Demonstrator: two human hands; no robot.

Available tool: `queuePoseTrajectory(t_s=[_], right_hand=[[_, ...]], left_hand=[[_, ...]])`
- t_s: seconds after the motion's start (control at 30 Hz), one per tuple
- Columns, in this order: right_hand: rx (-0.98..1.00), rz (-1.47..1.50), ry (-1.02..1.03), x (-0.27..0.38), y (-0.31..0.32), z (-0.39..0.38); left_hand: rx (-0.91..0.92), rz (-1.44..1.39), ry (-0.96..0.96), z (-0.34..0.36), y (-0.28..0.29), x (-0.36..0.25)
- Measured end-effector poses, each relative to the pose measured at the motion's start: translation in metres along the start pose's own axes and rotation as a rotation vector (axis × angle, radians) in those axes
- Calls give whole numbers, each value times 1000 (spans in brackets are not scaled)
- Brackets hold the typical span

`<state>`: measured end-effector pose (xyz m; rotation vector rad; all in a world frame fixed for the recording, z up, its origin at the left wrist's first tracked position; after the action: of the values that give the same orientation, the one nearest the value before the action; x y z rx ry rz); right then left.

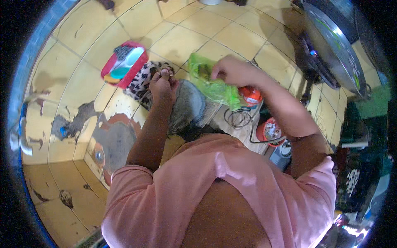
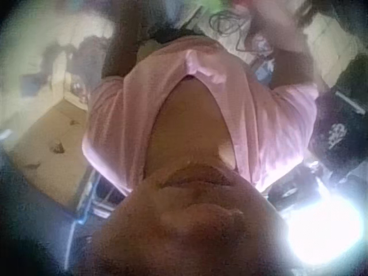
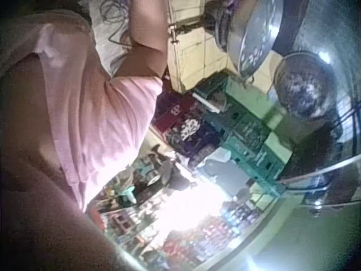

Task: The person retrieves a green vegetable from the refrigerator, removes it from a plastic bag, and places it on a cutting board. They then move around the kitchen, handling a pot lid and other items before returning to the vegetable.

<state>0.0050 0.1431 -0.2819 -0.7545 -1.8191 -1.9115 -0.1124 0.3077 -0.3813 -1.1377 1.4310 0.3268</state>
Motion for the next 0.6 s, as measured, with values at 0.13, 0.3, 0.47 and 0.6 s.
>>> queuePoseTrajectory(t_s=[0.13,0.3,0.47,0.6], right_hand=[[48,-63,-287,-65,-61,46],[-139,-279,-414,-74,-54,66],[-139,-370,-501,-69,-44,83],[-204,-392,-547,-66,-47,87]], left_hand=[[6,-70,-96,6,41,-18],[-243,-136,-124,-1,106,-23],[-340,-150,-58,-5,138,-18],[-365,-79,-63,-16,126,-20]])
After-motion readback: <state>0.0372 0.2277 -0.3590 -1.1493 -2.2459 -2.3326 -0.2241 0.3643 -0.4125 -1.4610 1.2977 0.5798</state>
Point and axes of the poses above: each hand's wrist, its own z-axis towards the middle knuckle, its own y-axis out of the back of the hand, x = y × z, the point moved 6 cm from there along z, towards the middle knuckle, and after that the axes turned 11 degrees about z, right-handed, at the moved point
